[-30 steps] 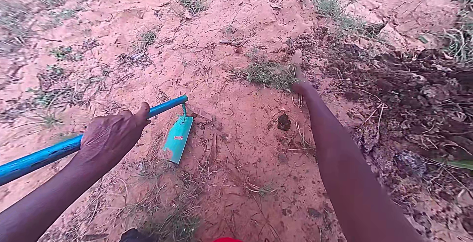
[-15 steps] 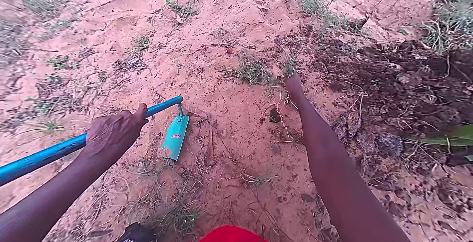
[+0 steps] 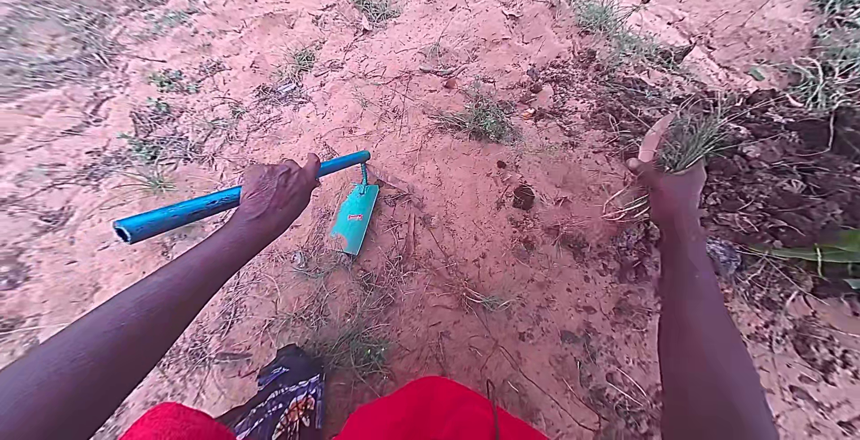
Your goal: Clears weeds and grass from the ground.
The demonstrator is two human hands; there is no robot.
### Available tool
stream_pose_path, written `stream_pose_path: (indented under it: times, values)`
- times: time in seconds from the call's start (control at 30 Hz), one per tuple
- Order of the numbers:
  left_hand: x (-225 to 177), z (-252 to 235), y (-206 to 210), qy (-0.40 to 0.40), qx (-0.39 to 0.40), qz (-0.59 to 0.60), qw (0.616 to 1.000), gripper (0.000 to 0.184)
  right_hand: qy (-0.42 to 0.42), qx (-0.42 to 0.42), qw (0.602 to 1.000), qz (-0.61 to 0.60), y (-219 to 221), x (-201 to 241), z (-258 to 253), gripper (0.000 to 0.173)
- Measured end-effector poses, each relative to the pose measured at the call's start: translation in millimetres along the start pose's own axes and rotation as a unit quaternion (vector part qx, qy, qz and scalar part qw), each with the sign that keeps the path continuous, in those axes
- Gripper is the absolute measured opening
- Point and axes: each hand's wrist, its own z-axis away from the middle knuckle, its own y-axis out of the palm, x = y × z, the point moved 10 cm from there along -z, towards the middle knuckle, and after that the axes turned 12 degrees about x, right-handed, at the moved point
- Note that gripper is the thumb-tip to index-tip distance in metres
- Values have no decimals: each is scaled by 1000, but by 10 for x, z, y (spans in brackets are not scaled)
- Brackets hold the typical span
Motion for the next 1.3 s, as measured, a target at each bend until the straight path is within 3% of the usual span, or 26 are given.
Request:
stream_pose_path:
  times: [0.03, 0.13, 0.23, 0.37, 0.43, 0.47, 0.53, 0.63, 0.7, 0.93, 1.13, 1.3]
  values:
    - [2, -1, -6, -1, -1, 4, 1000, 34, 12, 1, 1000, 26, -67, 30, -32, 92]
    - [-36, 17, -20, -6, 6, -4, 1000, 36, 152, 41, 980, 124, 80, -365, -213, 57]
    - [-30, 17, -34, -8, 4, -3, 1000, 37, 152, 80, 984, 36, 590, -403, -332, 51]
    - [16, -5, 8, -1, -6, -10, 1000, 34, 118, 200, 970, 66, 1455, -361, -570, 63]
    - [30, -4, 11, 0, -14, -13, 1000, 33, 100, 272, 945, 153, 1906, -375, -649, 87]
    - [36, -3, 9, 2, -16, -14, 1000, 33, 95, 284, 928, 220, 2087, -419, -699, 99]
    - [62, -17, 13, -2, -12, -16, 1000, 33, 105, 252, 904, 328, 2291, -445, -781, 101]
    - [82, -17, 20, -7, -6, -22, 1000, 33, 119, 183, 916, 337, 2332, -414, -846, 64]
    - [70, -11, 11, -8, -6, -25, 1000, 32, 149, 187, 927, 289, 2287, -359, -777, 47]
    - [52, -16, 2, -9, 0, -15, 1000, 36, 92, 255, 956, 113, 2211, -480, -707, 39]
    - [67, -6, -4, -3, 1, -6, 1000, 36, 132, 272, 938, 171, 2151, -530, -511, 36]
    - [88, -13, -2, -9, 10, -12, 1000, 36, 116, 318, 923, 182, 2138, -621, -190, 34]
